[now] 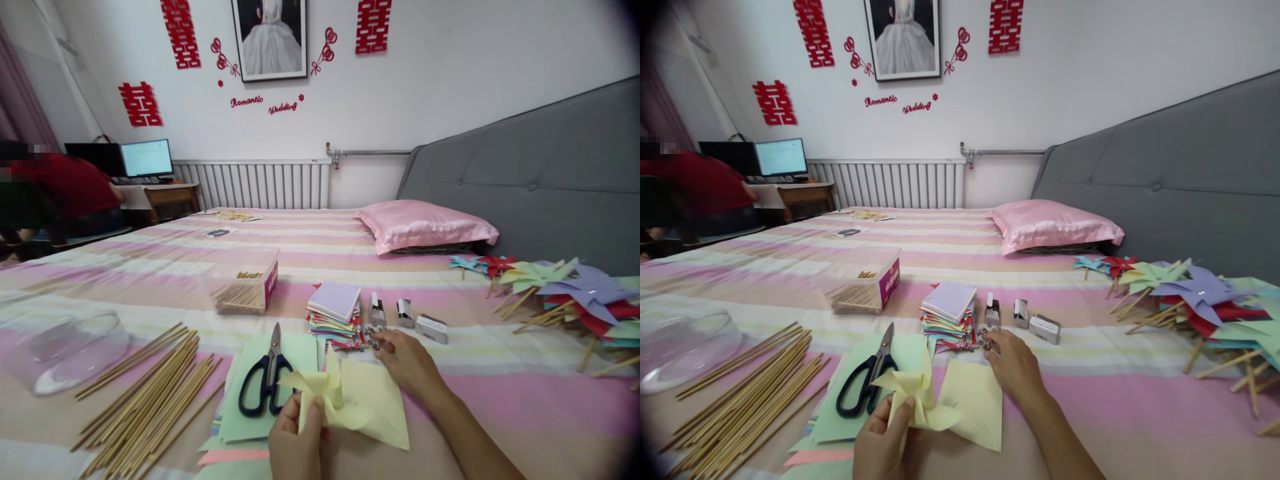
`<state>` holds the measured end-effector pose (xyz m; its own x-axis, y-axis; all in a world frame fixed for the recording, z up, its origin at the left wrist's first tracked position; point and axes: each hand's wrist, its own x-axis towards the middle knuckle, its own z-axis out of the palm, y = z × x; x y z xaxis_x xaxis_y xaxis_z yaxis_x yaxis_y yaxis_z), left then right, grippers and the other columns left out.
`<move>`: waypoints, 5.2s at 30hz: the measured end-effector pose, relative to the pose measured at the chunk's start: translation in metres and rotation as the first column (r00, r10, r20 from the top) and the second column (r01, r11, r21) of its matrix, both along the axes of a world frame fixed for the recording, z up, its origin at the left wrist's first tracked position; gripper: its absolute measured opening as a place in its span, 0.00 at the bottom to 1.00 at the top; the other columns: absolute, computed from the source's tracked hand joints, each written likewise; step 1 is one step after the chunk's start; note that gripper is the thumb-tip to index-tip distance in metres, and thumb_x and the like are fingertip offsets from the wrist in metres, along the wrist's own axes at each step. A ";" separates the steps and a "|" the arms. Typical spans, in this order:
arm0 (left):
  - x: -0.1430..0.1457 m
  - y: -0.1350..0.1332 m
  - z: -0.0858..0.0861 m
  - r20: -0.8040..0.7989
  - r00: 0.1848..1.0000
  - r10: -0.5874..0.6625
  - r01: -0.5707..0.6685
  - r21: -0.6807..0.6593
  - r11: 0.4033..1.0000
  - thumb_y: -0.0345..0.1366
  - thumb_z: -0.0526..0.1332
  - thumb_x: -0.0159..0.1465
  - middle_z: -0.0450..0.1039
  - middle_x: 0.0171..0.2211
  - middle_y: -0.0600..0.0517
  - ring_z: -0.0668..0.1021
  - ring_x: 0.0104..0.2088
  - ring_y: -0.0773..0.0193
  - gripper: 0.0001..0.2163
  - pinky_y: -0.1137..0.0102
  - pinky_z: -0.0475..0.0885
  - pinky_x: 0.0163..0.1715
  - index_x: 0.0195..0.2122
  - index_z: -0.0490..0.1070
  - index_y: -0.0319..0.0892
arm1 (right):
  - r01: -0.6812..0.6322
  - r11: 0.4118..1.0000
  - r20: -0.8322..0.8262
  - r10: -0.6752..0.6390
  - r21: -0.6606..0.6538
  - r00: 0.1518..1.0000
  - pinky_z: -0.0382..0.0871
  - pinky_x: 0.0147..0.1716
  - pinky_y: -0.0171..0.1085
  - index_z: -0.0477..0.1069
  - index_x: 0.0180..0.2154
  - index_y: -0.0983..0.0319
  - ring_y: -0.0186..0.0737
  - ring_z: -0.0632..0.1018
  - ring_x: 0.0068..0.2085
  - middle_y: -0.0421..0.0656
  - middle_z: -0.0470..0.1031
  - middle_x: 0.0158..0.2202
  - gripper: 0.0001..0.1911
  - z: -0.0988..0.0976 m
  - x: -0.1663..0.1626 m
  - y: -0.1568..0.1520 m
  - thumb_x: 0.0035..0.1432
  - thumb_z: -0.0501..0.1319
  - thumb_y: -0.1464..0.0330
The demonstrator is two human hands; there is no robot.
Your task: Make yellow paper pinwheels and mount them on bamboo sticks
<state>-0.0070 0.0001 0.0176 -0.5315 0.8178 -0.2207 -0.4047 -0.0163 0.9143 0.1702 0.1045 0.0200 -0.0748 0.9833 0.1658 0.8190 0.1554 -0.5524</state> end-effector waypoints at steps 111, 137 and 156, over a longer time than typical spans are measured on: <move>0.003 0.001 -0.006 -0.218 0.971 -0.099 0.083 -0.080 0.993 0.45 0.63 0.44 0.66 0.15 0.54 0.61 0.17 0.71 0.13 0.75 0.57 0.17 0.21 0.70 0.38 | 0.108 0.994 0.154 -0.105 -0.008 0.982 0.63 0.35 0.35 0.77 0.35 0.57 0.45 0.75 0.44 0.45 0.78 0.39 0.17 0.002 -0.002 -0.006 0.50 0.54 0.78; 0.003 0.001 -0.009 -0.203 0.971 -0.127 0.113 -0.075 0.991 0.45 0.62 0.45 0.68 0.16 0.54 0.65 0.18 0.69 0.13 0.75 0.60 0.19 0.21 0.70 0.39 | 0.141 0.989 0.106 -0.135 -0.048 0.985 0.58 0.29 0.34 0.76 0.31 0.56 0.45 0.76 0.36 0.45 0.79 0.31 0.13 -0.005 0.007 0.004 0.53 0.53 0.74; 0.002 0.003 -0.016 -0.160 0.978 -0.133 0.123 -0.069 0.990 0.45 0.62 0.46 0.67 0.16 0.55 0.64 0.18 0.70 0.14 0.76 0.59 0.18 0.23 0.70 0.38 | 0.107 0.992 0.053 -0.103 -0.067 0.993 0.59 0.29 0.32 0.76 0.26 0.59 0.41 0.77 0.33 0.42 0.79 0.28 0.11 -0.007 0.014 0.008 0.49 0.56 0.75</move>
